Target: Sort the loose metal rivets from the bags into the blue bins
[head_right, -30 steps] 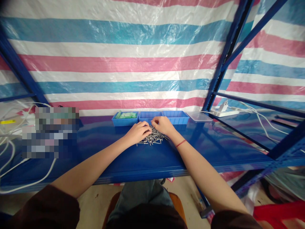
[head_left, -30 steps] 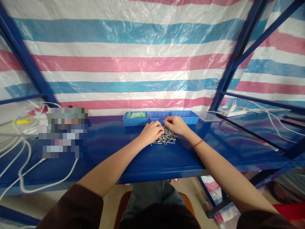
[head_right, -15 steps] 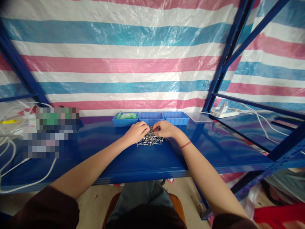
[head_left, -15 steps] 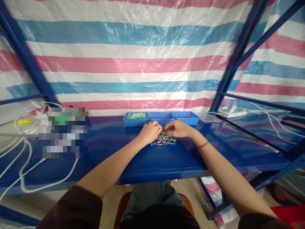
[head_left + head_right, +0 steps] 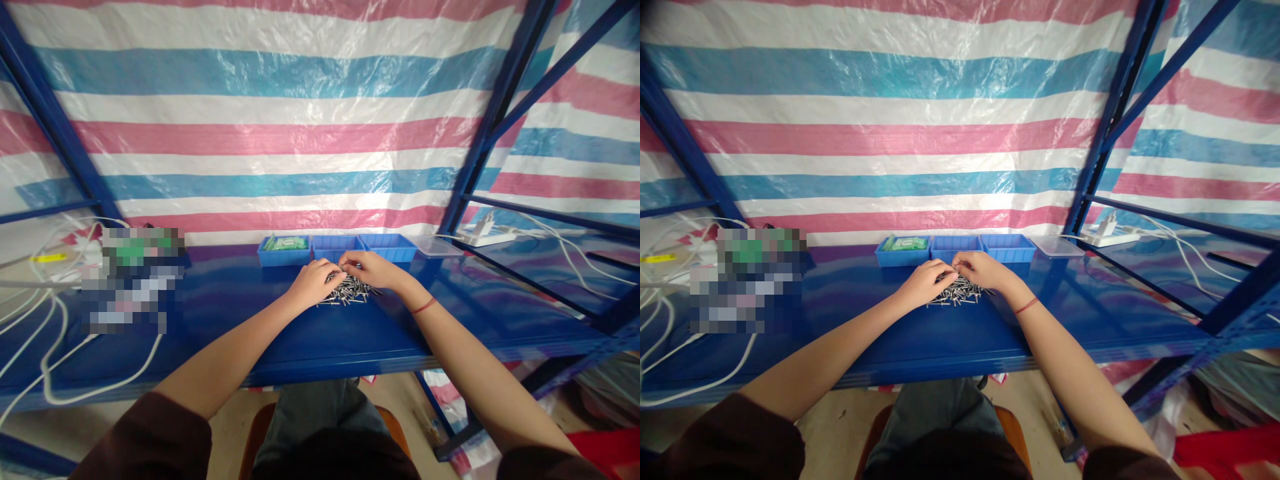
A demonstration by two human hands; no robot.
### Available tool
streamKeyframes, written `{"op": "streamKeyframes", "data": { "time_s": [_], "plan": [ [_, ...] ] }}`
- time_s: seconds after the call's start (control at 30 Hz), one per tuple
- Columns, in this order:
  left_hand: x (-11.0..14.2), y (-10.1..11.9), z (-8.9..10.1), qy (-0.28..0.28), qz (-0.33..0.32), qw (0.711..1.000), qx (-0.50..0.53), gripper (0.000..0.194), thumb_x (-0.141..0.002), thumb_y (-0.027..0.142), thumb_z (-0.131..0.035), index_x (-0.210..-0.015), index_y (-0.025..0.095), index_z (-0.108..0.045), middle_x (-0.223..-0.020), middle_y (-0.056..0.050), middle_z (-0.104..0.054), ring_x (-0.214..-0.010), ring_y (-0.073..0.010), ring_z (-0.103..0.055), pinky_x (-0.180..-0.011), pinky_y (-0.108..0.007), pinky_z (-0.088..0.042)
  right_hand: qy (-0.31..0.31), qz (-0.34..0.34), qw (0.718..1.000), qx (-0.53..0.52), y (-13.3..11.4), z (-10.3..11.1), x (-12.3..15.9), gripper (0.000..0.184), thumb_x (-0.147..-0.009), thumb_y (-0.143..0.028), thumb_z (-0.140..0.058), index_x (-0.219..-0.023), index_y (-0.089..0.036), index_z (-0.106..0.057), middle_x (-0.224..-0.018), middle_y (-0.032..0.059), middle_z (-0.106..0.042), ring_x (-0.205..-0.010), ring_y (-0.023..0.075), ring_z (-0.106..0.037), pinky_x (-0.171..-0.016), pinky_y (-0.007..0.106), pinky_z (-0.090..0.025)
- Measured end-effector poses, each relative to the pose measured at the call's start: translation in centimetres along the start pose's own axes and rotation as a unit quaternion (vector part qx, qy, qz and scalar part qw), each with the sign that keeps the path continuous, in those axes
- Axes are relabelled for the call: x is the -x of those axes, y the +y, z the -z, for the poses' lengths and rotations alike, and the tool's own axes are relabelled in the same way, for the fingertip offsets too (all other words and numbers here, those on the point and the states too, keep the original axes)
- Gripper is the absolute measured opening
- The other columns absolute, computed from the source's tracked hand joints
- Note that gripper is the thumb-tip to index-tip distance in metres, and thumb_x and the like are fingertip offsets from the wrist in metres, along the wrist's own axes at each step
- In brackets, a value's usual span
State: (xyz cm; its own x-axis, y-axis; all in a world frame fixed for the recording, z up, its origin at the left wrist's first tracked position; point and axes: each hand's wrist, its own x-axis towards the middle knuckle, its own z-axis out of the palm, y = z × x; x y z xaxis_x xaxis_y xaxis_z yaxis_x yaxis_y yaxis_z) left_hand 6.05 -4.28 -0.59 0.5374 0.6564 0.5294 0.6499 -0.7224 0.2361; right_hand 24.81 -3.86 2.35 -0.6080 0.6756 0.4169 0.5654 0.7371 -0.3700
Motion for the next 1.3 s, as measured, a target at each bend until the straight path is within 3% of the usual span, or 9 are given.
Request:
{"op": "streamKeyframes", "data": {
  "time_s": [0.17, 0.3, 0.43, 0.6, 0.73, 1.03, 1.3],
  "plan": [
    [-0.3, -0.2, -0.3, 0.024, 0.048, 0.996, 0.067, 0.035, -0.092, 0.038, -0.039, -0.081, 0.017, -0.065, -0.071, -0.002, -0.059, -0.069, -0.015, -0.056, -0.066, -0.026, -0.043, 0.03, 0.008, 0.999, -0.006, -0.5, 0.1, -0.2, 0.019, -0.082, -0.015, -0.049, -0.086, -0.016, -0.068, -0.084, 0.0061, -0.067, -0.077, 0.0152, -0.059, -0.07, 0.029, -0.044],
    [-0.5, -0.4, -0.1, 0.048, 0.052, 0.99, 0.122, 0.024, -0.088, 0.031, -0.047, -0.082, 0.017, -0.066, -0.077, -0.002, -0.065, -0.073, -0.0152, -0.058, -0.07, -0.027, -0.044, 0.092, -0.043, 0.991, -0.093, -0.6, 0.1, -0.3, 0.017, -0.077, -0.023, -0.059, -0.09, -0.015, -0.066, -0.082, 0.0056, -0.066, -0.073, 0.0148, -0.06, -0.068, 0.029, -0.046],
    [-0.5, -0.3, 0.2, 0.087, 0.052, 0.98, 0.169, 0.021, -0.085, 0.032, -0.052, -0.091, 0.019, -0.067, -0.089, -0.003, -0.068, -0.084, -0.0167, -0.06, -0.078, -0.029, -0.045, 0.122, -0.057, 0.969, -0.206, -0.6, 0.0, -0.4, 0.03, -0.07, -0.027, -0.067, -0.097, -0.015, -0.06, -0.079, 0.0035, -0.064, -0.072, 0.014, -0.06, -0.069, 0.03, -0.048],
    [-0.6, -0.5, -0.1, 0.099, 0.078, 0.97, 0.21, 0.021, -0.086, 0.033, -0.051, -0.091, 0.019, -0.065, -0.089, -0.002, -0.068, -0.083, -0.0159, -0.061, -0.078, -0.028, -0.047, 0.158, -0.073, 0.952, -0.253, -0.6, -0.2, -0.6, 0.038, -0.066, -0.033, -0.071, -0.097, -0.016, -0.056, -0.076, 0.0024, -0.064, -0.068, 0.0129, -0.059, -0.067, 0.03, -0.048],
    [-0.7, -0.8, -0.4, 0.105, 0.092, 0.957, 0.254, 0.021, -0.084, 0.035, -0.053, -0.093, 0.018, -0.063, -0.092, -0.002, -0.067, -0.086, -0.0158, -0.061, -0.076, -0.027, -0.047, 0.194, -0.082, 0.951, -0.226, -0.5, -0.2, -0.8, 0.029, -0.069, -0.038, -0.068, -0.084, -0.015, -0.059, -0.072, 0.0028, -0.063, -0.066, 0.0125, -0.057, -0.065, 0.029, -0.046],
    [-0.6, -0.2, -0.2, 0.093, 0.098, 0.956, 0.26, 0.014, -0.079, 0.031, -0.059, -0.084, 0.018, -0.059, -0.085, -0.001, -0.066, -0.082, -0.0149, -0.06, -0.073, -0.027, -0.047, 0.173, -0.044, 0.974, -0.143, -1.4, -0.3, -0.5, 0.019, -0.077, -0.032, -0.059, -0.08, -0.014, -0.064, -0.073, 0.0033, -0.063, -0.066, 0.0123, -0.055, -0.06, 0.026, -0.043],
    [-0.7, -0.6, 0.4, 0.15, 0.109, 0.957, 0.224, 0.013, -0.079, 0.029, -0.06, -0.084, 0.018, -0.059, -0.081, 0.0, -0.064, -0.078, -0.0139, -0.059, -0.072, -0.026, -0.045, 0.179, -0.006, 0.982, -0.068, -1.5, 0.2, -0.3, 0.008, -0.075, -0.021, -0.054, -0.078, -0.016, -0.06, -0.075, 0.0027, -0.06, -0.064, 0.0116, -0.053, -0.059, 0.025, -0.042]
  ]
}}
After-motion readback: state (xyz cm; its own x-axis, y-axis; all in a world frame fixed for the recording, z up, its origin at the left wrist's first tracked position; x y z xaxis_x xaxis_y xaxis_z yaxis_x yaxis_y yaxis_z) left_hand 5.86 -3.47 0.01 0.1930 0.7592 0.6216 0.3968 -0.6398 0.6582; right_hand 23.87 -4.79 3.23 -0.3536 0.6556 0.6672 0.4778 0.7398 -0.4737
